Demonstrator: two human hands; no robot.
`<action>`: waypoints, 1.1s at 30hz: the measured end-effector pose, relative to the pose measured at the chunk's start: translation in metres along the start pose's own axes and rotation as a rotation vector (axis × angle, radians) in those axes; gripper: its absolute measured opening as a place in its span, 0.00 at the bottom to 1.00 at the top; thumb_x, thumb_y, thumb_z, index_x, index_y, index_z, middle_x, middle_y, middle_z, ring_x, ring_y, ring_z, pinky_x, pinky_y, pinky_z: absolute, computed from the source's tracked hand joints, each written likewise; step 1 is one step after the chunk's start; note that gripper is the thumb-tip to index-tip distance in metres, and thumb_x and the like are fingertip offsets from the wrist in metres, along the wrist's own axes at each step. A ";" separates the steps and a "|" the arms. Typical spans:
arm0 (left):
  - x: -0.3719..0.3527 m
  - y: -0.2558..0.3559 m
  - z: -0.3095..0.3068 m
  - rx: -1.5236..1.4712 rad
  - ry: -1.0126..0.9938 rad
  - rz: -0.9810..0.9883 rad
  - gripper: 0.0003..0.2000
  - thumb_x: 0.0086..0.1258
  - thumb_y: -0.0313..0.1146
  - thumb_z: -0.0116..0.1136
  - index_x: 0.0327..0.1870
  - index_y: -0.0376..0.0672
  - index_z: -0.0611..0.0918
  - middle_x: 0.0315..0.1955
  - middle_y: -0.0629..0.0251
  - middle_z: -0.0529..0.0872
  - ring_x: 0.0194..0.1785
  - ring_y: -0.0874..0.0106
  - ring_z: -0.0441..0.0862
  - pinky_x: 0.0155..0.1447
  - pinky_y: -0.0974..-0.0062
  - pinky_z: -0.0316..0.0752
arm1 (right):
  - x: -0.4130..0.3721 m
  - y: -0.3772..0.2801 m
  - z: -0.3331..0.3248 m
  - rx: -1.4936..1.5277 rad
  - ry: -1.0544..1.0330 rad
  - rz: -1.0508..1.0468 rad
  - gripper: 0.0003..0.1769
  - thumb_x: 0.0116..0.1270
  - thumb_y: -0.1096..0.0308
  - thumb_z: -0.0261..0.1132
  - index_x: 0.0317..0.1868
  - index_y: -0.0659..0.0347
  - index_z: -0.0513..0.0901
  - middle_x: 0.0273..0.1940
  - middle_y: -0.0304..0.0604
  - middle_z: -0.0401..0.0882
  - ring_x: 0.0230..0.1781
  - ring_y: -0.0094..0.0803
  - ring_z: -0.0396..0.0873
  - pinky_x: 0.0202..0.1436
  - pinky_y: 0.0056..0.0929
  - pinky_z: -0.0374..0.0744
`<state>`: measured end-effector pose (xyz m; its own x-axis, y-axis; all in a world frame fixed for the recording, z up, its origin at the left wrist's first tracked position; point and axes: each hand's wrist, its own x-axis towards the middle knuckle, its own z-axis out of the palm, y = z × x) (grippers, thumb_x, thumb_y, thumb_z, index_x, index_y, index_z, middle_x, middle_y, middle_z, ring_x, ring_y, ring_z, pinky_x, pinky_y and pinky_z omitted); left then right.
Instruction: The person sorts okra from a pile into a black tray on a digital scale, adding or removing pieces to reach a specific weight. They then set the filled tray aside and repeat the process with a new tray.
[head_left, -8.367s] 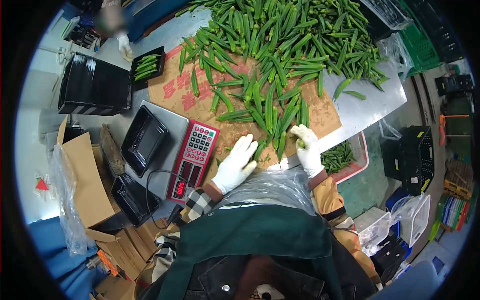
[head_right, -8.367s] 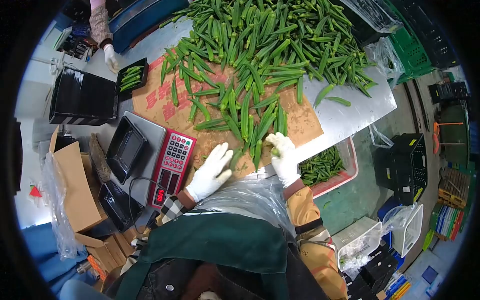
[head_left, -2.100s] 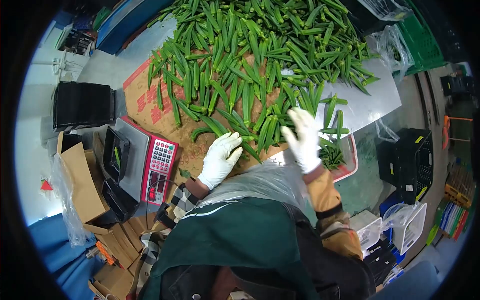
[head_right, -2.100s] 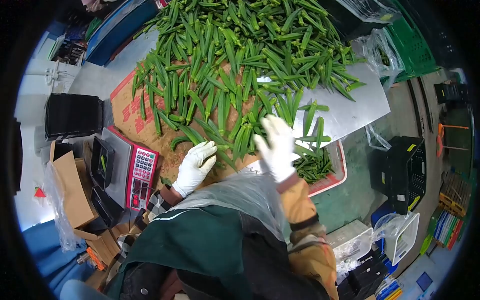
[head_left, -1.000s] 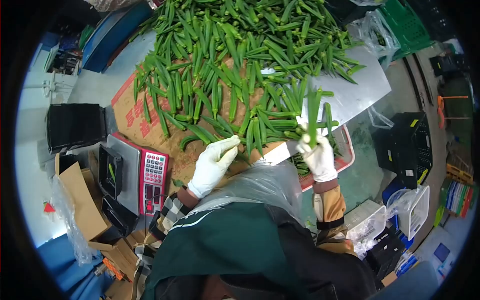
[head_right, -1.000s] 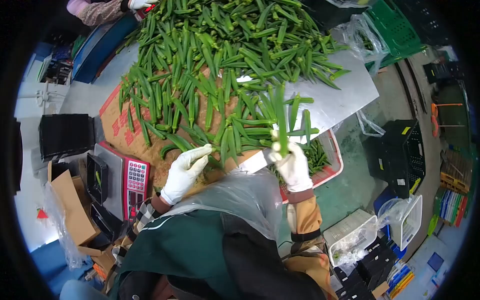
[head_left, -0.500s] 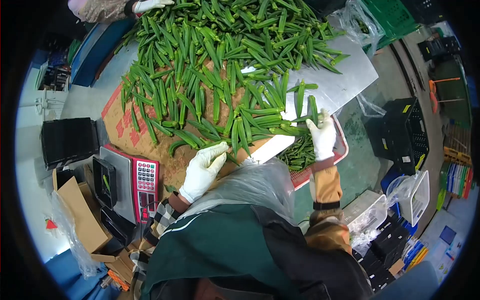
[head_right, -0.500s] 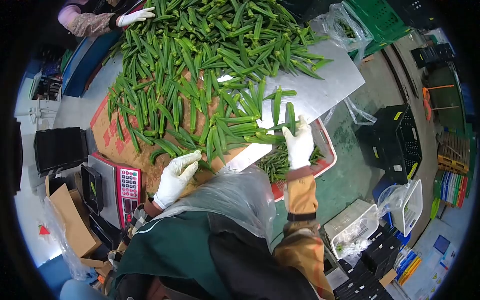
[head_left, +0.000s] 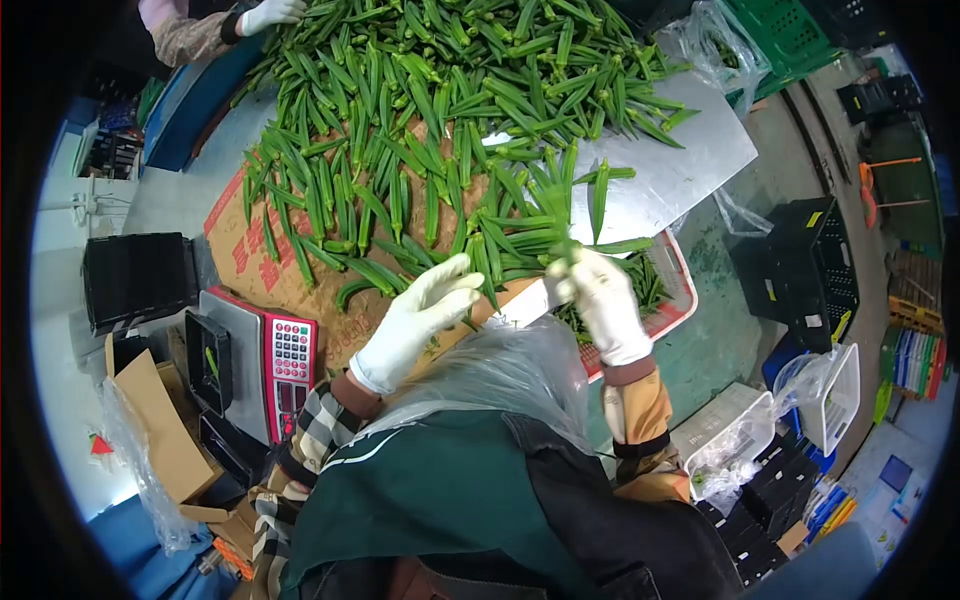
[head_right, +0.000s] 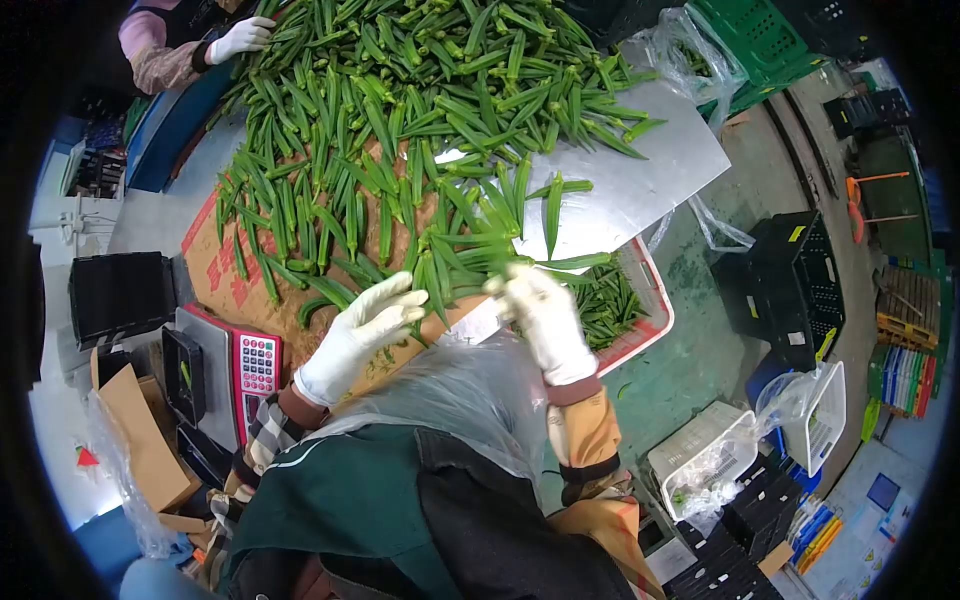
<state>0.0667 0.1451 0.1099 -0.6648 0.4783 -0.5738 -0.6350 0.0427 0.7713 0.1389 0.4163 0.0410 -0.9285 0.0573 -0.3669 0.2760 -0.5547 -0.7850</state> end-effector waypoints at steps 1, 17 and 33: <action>0.003 0.001 0.005 -0.138 -0.072 -0.026 0.27 0.81 0.37 0.58 0.76 0.37 0.69 0.63 0.59 0.83 0.63 0.72 0.81 0.71 0.69 0.73 | -0.007 -0.006 0.025 -0.202 -0.083 0.055 0.19 0.76 0.68 0.65 0.62 0.68 0.81 0.49 0.47 0.88 0.42 0.26 0.84 0.50 0.26 0.82; -0.002 0.005 0.014 -0.398 -0.004 -0.171 0.21 0.81 0.36 0.57 0.72 0.41 0.75 0.44 0.67 0.86 0.44 0.77 0.83 0.52 0.70 0.80 | 0.071 0.012 -0.010 -0.477 0.270 -0.254 0.22 0.70 0.69 0.71 0.62 0.66 0.82 0.43 0.36 0.85 0.37 0.21 0.79 0.43 0.22 0.80; 0.006 -0.021 -0.003 -0.404 -0.005 -0.179 0.17 0.81 0.33 0.58 0.65 0.35 0.79 0.37 0.66 0.83 0.41 0.72 0.83 0.53 0.63 0.84 | 0.081 0.016 -0.059 -0.970 0.468 -0.413 0.18 0.69 0.67 0.69 0.58 0.63 0.86 0.49 0.49 0.90 0.47 0.35 0.88 0.56 0.32 0.83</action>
<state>0.0750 0.1442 0.0895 -0.5288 0.4989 -0.6867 -0.8437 -0.2206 0.4894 0.0825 0.4608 -0.0304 -0.8654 0.5008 0.0175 0.2360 0.4380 -0.8675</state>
